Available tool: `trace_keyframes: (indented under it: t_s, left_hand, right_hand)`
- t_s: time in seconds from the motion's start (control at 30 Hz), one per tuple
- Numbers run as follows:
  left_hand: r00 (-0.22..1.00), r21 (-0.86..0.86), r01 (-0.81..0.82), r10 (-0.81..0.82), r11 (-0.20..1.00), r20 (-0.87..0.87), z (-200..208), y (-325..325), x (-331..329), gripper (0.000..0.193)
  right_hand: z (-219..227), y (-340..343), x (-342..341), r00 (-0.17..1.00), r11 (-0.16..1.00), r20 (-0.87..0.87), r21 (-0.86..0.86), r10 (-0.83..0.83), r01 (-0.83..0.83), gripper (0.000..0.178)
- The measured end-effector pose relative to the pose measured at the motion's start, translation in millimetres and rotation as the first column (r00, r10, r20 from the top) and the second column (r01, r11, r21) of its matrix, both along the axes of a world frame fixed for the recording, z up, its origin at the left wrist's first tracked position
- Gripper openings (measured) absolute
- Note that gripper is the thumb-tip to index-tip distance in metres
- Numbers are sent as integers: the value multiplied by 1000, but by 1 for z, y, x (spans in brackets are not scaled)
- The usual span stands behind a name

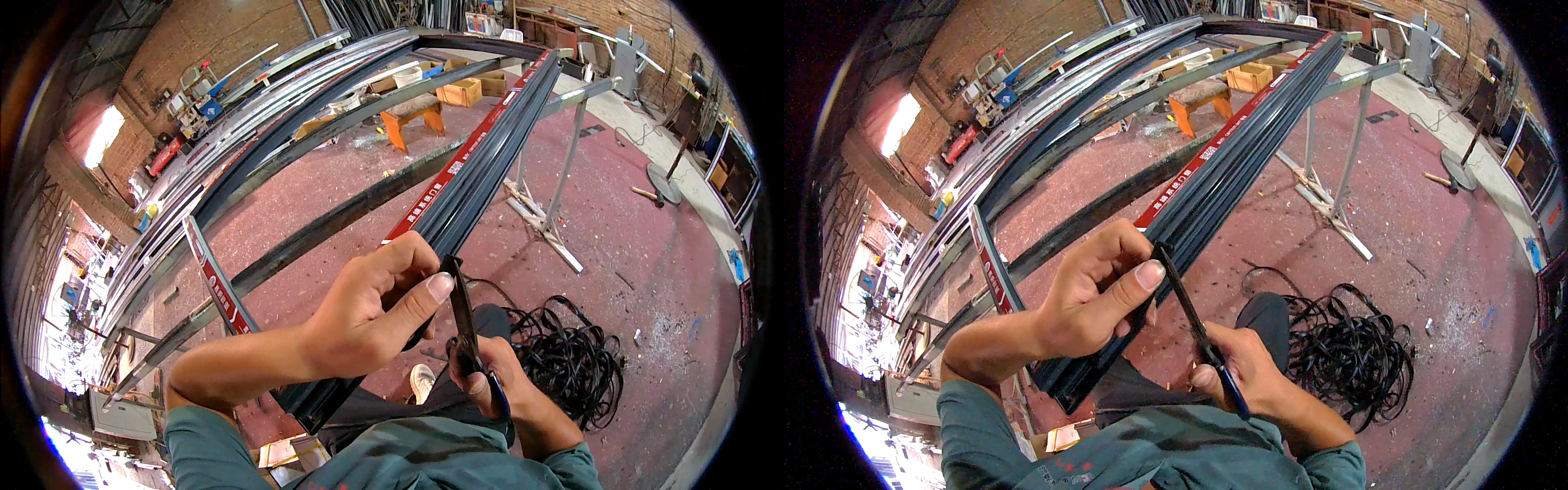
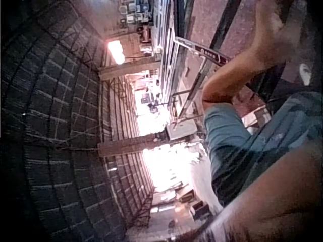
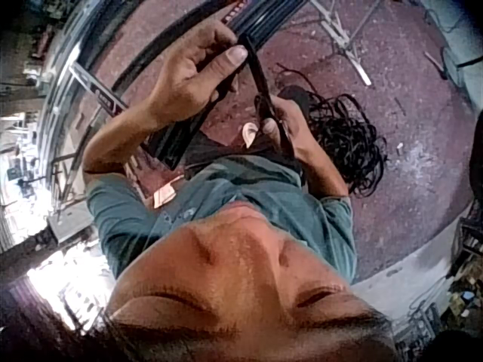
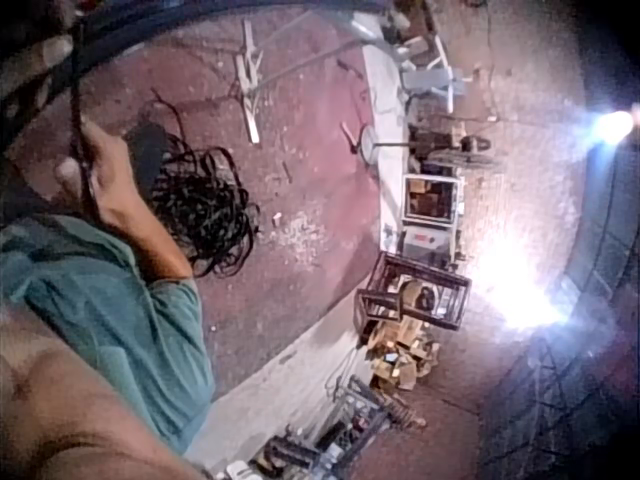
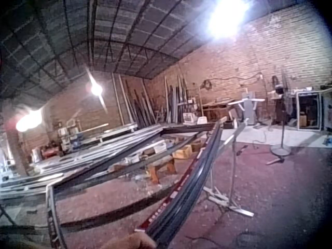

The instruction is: The person installs a black rubber seal onto a window frame by cutting it to length with scissors and pressing it into the frame's groove. The person repeatedly measures, cuts, and fits the seal along the frame's edges.

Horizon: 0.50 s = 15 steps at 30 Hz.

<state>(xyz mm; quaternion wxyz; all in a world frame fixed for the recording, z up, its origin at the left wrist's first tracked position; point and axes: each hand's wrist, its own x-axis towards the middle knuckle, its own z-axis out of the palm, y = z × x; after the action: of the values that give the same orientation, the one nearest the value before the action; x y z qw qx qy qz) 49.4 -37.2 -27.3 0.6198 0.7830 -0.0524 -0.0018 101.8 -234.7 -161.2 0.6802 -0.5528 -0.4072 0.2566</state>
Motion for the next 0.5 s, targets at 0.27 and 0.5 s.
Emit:
trace_keyframes:
  t_s: [0.27,0.5]
  left_hand:
    - [998,-30,37,-38,999,-43,1,2,-1,11]
    - [998,-49,39,-41,998,-39,2,1,-1,10]
  right_hand:
    - [6,3,-8,998,997,-5,61,-56,56,54]
    - [10,-3,-3,1000,997,22,73,-10,9,42]
